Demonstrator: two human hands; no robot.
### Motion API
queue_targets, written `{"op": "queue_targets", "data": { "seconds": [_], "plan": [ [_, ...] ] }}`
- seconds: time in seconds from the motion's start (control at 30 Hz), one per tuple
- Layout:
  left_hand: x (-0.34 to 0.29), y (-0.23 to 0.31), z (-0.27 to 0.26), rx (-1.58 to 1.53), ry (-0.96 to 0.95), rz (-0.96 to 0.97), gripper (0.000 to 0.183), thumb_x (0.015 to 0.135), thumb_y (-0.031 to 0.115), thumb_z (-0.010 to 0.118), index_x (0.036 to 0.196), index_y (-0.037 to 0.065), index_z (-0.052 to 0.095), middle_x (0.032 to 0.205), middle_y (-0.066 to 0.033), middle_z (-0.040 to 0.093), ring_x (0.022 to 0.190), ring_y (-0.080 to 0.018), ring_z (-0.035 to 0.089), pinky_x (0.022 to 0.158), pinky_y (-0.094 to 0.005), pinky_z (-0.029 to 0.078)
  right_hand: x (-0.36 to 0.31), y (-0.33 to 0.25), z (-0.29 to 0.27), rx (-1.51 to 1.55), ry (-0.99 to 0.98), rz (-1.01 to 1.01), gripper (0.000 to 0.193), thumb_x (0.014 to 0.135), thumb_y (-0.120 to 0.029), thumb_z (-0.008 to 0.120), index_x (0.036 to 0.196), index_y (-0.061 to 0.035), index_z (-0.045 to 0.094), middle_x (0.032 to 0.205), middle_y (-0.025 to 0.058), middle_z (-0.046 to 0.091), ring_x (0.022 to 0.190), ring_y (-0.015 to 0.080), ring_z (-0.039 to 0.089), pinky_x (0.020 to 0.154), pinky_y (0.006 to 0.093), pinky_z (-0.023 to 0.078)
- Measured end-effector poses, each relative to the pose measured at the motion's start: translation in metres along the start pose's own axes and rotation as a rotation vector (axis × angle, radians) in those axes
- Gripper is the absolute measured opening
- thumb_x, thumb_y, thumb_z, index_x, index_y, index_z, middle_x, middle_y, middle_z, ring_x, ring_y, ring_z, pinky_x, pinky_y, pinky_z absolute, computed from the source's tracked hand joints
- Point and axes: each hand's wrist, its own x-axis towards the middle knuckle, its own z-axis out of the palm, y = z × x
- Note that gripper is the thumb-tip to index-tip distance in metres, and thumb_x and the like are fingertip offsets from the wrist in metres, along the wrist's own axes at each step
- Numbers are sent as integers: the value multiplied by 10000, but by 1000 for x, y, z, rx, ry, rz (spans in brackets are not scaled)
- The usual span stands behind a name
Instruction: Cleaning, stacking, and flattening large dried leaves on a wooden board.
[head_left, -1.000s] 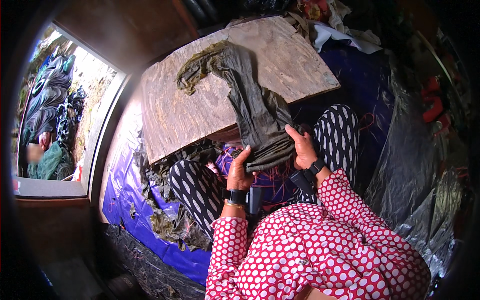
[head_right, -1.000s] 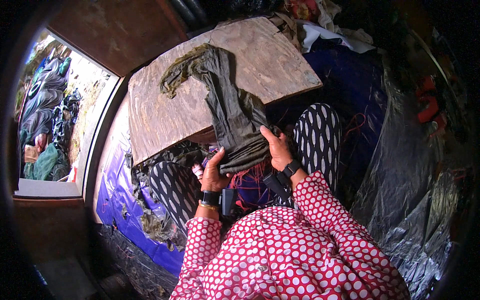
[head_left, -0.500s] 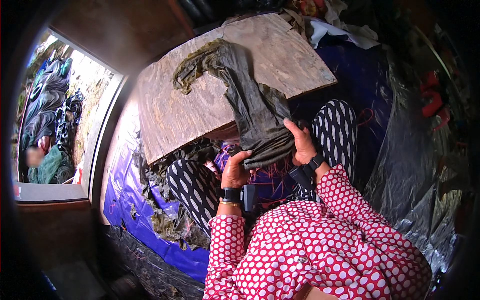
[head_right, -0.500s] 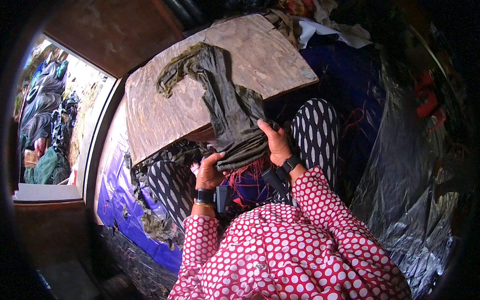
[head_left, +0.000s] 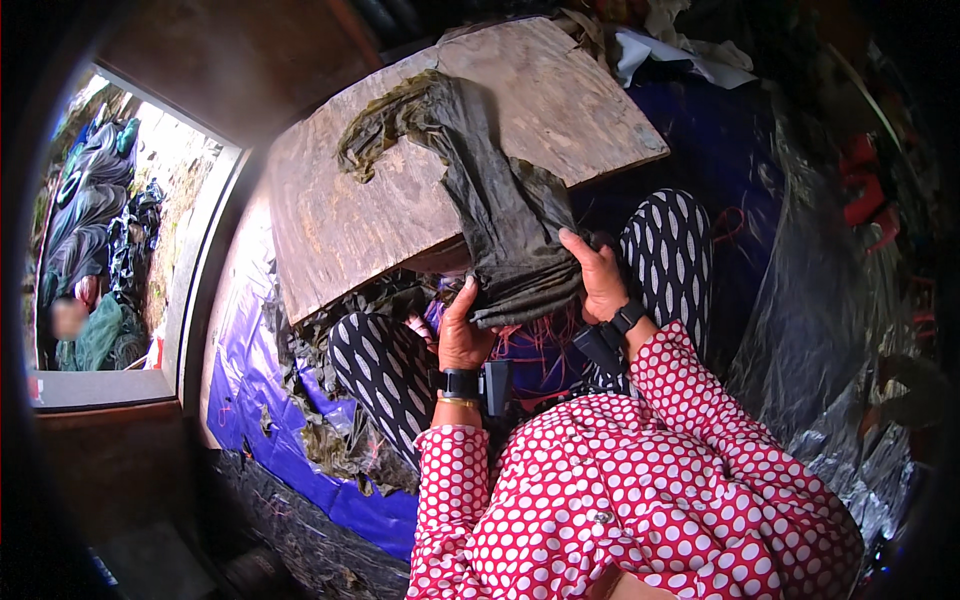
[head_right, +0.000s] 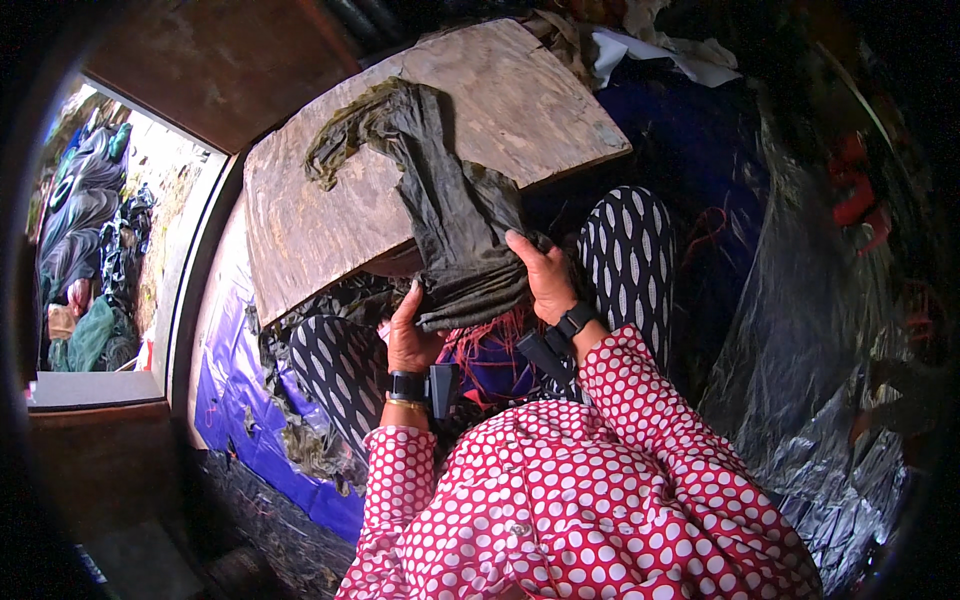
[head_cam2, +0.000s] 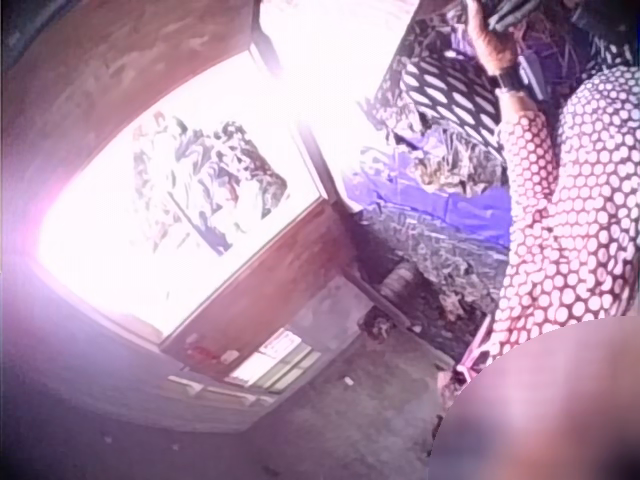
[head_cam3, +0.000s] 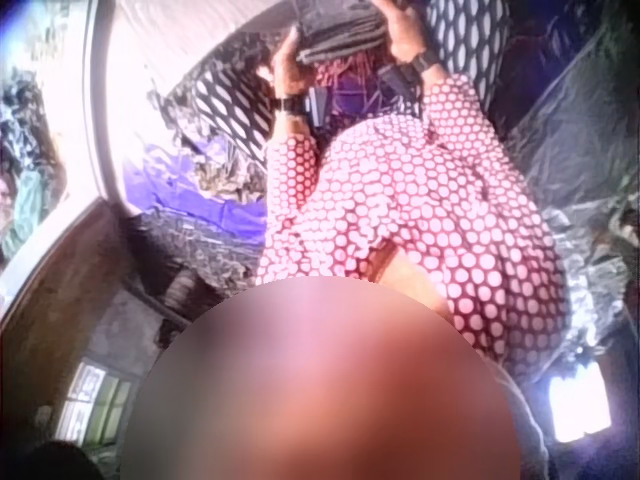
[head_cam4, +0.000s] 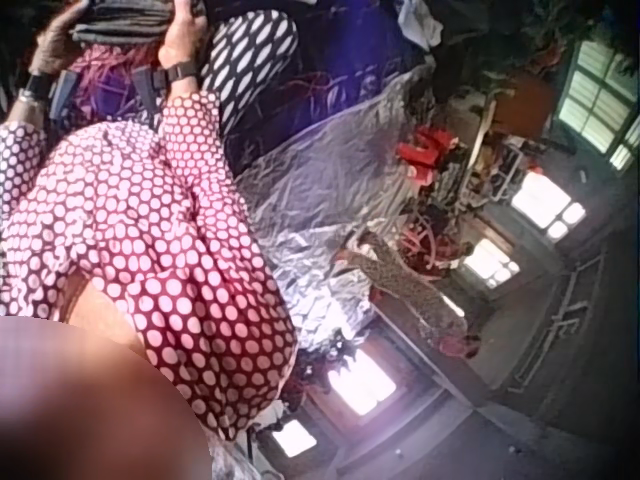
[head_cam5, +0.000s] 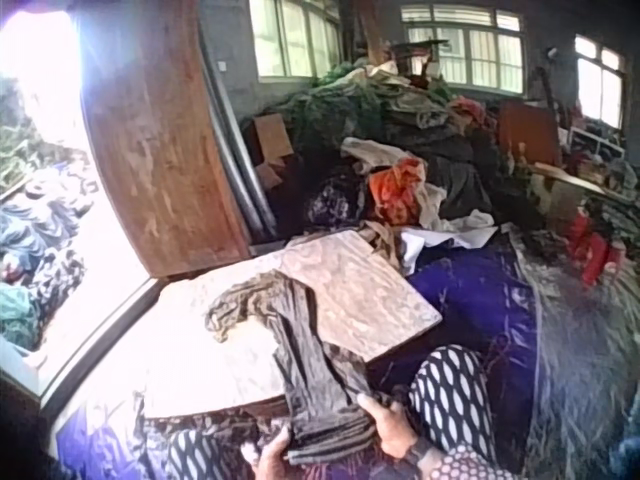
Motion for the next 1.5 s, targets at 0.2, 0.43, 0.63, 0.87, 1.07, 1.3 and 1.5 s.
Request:
{"op": "queue_targets", "data": {
  "seconds": [0.2,0.43,0.63,0.87,1.07,1.3,1.5],
  "plan": [
    [7,-7,-27,36,104,42,157,823,195,629,953,108,615,916,-5,650,803,-153,612,615,-264,440,2,10,4,-27,34,-29,186,811,-223,674,897,-61,641,841,-31,613,733,67,551,698,235,438],
    [-2,-12,3,-106,182,9,140,829,236,618,919,130,611,849,1,657,672,-141,611,417,-225,379,5,18,-4,4,68,16,211,817,-210,656,931,-34,641,877,-17,617,770,94,535,734,251,422],
    [5,-13,-13,-26,191,-55,133,813,200,629,913,113,617,857,-12,658,669,-148,611,455,-240,387,10,29,-10,14,44,-20,223,775,-111,625,987,-46,601,908,-21,590,822,94,511,779,247,399],
    [9,-13,-29,-32,209,18,100,775,135,625,872,108,621,822,3,637,698,-139,580,512,-271,388,3,23,-1,82,37,-22,236,762,-88,612,996,-57,608,923,-24,588,845,97,502,804,243,380],
    [-4,-8,15,-33,138,19,140,827,292,614,882,165,628,831,37,649,669,-120,588,478,-243,395,3,9,0,74,43,10,282,814,-188,652,1061,-54,626,1028,-3,608,924,102,522,840,246,380],
    [10,-9,-24,-15,158,69,69,797,153,638,856,153,604,793,18,628,684,-137,607,530,-238,445,10,37,-8,23,143,-24,276,810,-191,644,1039,-37,622,999,-1,612,921,107,521,844,253,380],
    [0,-8,11,-84,108,112,119,825,190,577,907,121,630,846,5,655,715,-151,622,541,-270,475,12,30,-16,49,32,24,255,774,-128,624,1008,-27,631,995,5,611,950,114,505,875,259,367]
  ]
}}
